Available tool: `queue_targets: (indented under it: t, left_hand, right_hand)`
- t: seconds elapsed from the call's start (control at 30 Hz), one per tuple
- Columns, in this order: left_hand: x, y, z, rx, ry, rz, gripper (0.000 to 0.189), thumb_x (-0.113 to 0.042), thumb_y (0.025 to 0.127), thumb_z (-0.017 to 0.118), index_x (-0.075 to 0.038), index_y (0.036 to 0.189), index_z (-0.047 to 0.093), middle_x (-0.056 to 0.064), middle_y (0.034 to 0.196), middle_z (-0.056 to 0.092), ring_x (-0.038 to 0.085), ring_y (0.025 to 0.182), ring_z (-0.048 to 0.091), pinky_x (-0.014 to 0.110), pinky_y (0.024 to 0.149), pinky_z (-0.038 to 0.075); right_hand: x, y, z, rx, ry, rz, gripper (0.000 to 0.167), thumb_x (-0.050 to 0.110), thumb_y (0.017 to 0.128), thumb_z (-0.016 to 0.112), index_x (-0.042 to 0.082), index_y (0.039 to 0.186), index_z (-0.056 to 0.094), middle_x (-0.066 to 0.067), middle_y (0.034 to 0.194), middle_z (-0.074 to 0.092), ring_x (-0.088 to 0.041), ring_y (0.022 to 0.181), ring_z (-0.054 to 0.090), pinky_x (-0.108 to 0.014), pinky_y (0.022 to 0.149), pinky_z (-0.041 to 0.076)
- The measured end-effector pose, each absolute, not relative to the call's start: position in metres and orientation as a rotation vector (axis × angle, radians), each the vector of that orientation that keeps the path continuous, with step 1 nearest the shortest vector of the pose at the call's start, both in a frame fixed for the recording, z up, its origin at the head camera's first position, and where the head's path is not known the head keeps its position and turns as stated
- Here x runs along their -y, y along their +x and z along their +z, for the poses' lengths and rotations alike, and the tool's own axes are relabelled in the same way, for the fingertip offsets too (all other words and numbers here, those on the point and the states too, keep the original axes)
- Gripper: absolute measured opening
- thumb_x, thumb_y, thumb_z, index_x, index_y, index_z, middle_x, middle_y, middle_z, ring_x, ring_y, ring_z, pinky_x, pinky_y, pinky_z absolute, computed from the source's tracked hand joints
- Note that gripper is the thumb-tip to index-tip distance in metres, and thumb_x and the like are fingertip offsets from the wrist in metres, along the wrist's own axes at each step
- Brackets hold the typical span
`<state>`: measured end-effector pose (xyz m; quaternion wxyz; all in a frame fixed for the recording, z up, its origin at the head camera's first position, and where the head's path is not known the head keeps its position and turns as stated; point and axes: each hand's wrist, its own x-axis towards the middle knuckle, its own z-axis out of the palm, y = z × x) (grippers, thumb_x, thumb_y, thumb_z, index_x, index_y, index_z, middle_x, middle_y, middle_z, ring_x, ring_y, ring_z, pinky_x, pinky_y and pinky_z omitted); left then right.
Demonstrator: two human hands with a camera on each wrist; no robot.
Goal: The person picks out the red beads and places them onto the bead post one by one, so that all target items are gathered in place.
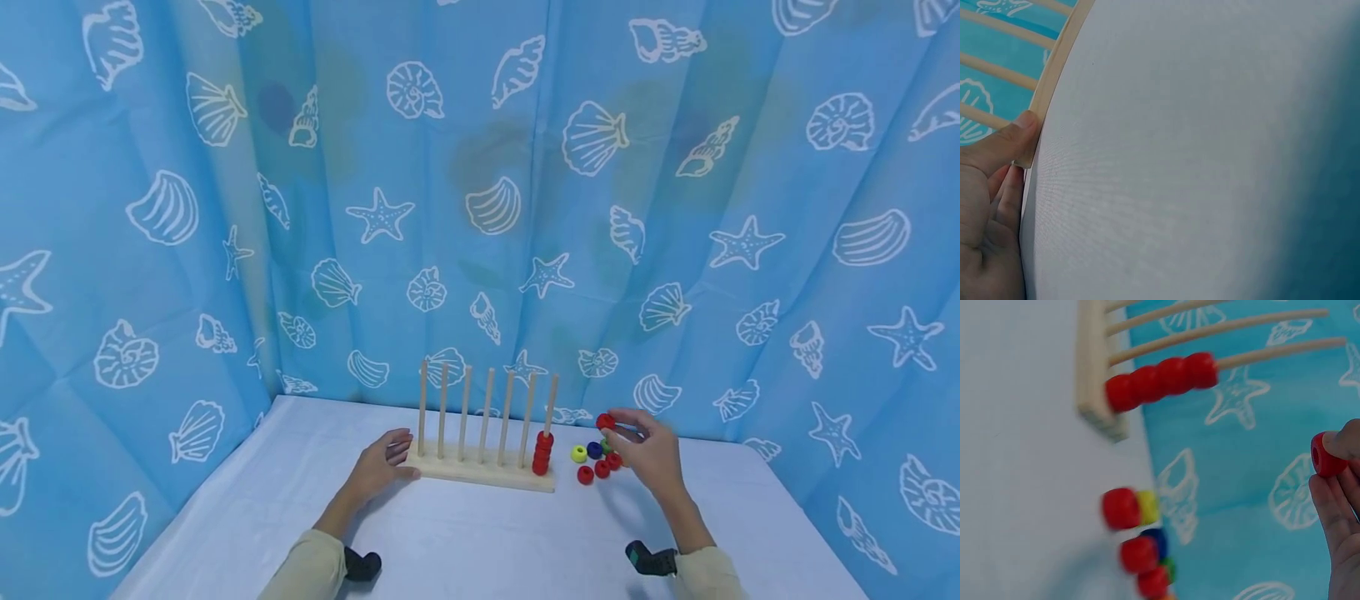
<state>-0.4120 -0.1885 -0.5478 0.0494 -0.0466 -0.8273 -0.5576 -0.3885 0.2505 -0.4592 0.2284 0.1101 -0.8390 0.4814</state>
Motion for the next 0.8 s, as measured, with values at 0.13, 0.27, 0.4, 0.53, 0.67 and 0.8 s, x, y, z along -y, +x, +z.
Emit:
queue_targets:
  t: [0.13, 0.27, 0.4, 0.53, 0.67, 0.8]
  left_hand:
    - [0.191, -0.413, -0.55, 2.522, -0.15, -1.693, 0.081, -0.01, 0.069, 0.088, -0.002, 0.139, 0.048, 0.017, 0.135, 0.056, 0.035, 0.124, 0.054, 0.039, 0.1, 0.049]
    - [0.191, -0.414, -0.551, 2.528, -0.151, -1.687, 0.081, -0.012, 0.069, 0.088, -0.003, 0.139, 0.048, 0.016, 0.135, 0.056, 0.034, 0.124, 0.054, 0.039, 0.101, 0.049]
    - [0.191, -0.414, -0.55, 2.543, -0.149, -1.671, 0.081, -0.014, 0.07, 0.088, -0.004, 0.14, 0.048, 0.016, 0.136, 0.056, 0.033, 0.125, 0.054, 0.041, 0.101, 0.048]
    - [0.191, -0.413, -0.548, 2.546, -0.149, -1.663, 0.08, -0.014, 0.07, 0.087, -0.004, 0.139, 0.049, 0.016, 0.136, 0.055, 0.033, 0.125, 0.054, 0.041, 0.102, 0.048]
    - [0.19, -0.412, -0.546, 2.547, -0.142, -1.657, 0.079, -0.012, 0.07, 0.087, -0.004, 0.139, 0.049, 0.016, 0.136, 0.056, 0.033, 0.125, 0.054, 0.04, 0.101, 0.048]
    - [0.19, -0.411, -0.546, 2.557, -0.136, -1.634, 0.079, -0.012, 0.071, 0.087, -0.004, 0.139, 0.049, 0.016, 0.136, 0.056, 0.033, 0.125, 0.054, 0.04, 0.101, 0.048]
  right_hand:
    - [-0.243, -0.394, -0.442, 2.262, 0.398, 1.293, 0.036, 0.009, 0.084, 0.077, 0.006, 0.118, 0.065, -0.007, 0.115, 0.061, -0.026, 0.108, 0.063, -0.017, 0.08, 0.055]
    - [-0.237, -0.398, -0.432, 2.253, 0.461, 1.248, 0.036, 0.005, 0.083, 0.077, 0.005, 0.118, 0.066, -0.007, 0.115, 0.059, -0.026, 0.111, 0.059, -0.018, 0.082, 0.055]
    - [-0.232, -0.4, -0.426, 2.263, 0.475, 1.25, 0.035, 0.009, 0.084, 0.077, 0.006, 0.118, 0.068, -0.007, 0.116, 0.06, -0.025, 0.111, 0.059, -0.016, 0.082, 0.054]
    - [-0.228, -0.4, -0.423, 2.285, 0.473, 1.258, 0.036, 0.012, 0.084, 0.078, 0.006, 0.118, 0.067, -0.007, 0.118, 0.061, -0.026, 0.112, 0.06, -0.024, 0.082, 0.057]
    - [-0.224, -0.4, -0.419, 2.296, 0.475, 1.283, 0.038, 0.014, 0.084, 0.078, 0.006, 0.12, 0.066, -0.009, 0.12, 0.061, -0.029, 0.11, 0.063, -0.03, 0.08, 0.059]
    - [-0.219, -0.402, -0.41, 2.295, 0.492, 1.312, 0.039, 0.017, 0.085, 0.078, 0.008, 0.12, 0.066, -0.009, 0.12, 0.062, -0.029, 0.107, 0.065, -0.03, 0.079, 0.059]
